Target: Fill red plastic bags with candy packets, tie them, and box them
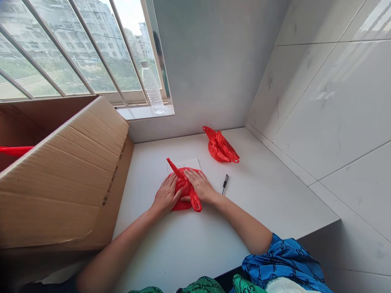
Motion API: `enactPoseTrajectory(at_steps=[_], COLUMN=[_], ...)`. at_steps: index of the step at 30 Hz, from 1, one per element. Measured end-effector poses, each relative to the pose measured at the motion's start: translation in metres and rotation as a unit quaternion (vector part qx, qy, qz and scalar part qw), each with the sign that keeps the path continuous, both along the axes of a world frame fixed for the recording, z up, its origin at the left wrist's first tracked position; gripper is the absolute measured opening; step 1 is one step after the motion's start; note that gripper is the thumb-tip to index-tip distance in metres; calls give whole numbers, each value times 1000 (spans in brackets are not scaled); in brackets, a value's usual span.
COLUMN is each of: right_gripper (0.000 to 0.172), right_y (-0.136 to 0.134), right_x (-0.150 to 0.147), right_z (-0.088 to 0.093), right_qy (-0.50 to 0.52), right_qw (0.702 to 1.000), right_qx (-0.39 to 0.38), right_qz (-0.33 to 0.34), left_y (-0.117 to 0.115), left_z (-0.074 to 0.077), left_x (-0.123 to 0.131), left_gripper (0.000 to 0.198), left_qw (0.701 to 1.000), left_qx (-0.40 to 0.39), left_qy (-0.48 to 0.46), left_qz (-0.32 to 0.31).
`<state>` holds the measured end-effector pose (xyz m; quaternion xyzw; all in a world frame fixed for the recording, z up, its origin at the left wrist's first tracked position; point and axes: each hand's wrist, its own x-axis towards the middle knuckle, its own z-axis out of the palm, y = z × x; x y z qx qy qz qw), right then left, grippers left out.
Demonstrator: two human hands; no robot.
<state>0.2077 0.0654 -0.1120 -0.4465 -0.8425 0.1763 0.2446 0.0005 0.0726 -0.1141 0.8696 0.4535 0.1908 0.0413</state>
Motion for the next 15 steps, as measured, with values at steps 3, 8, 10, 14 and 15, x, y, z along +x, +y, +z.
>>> enactPoseTrajectory(at_steps=[3,8,10,14,15], right_gripper=[106,106,106,103,102], right_y=[0,1,1,0,-1], right_x=[0,1,1,0,0], right_z=[-2,-2,-1,0,1], right_qy=[-1,-6,-11,-8,-4], right_qw=[1000,1000,1000,1000,1000], right_qx=[-1,-7,-13,-19,-21], right_qz=[3,2,1,2,3], left_y=[0,-1,-1,-2,-2], left_z=[0,0,0,2,3], left_x=[0,1,1,1,1], left_gripper=[57,55,54,51,50], left_qw=[1000,1000,1000,999,999], left_qx=[-8,-12,-11,-17,-20], left_qy=[-5,-24,-29,-36,-39], left_qz=[1,-3,-7,-4,-3])
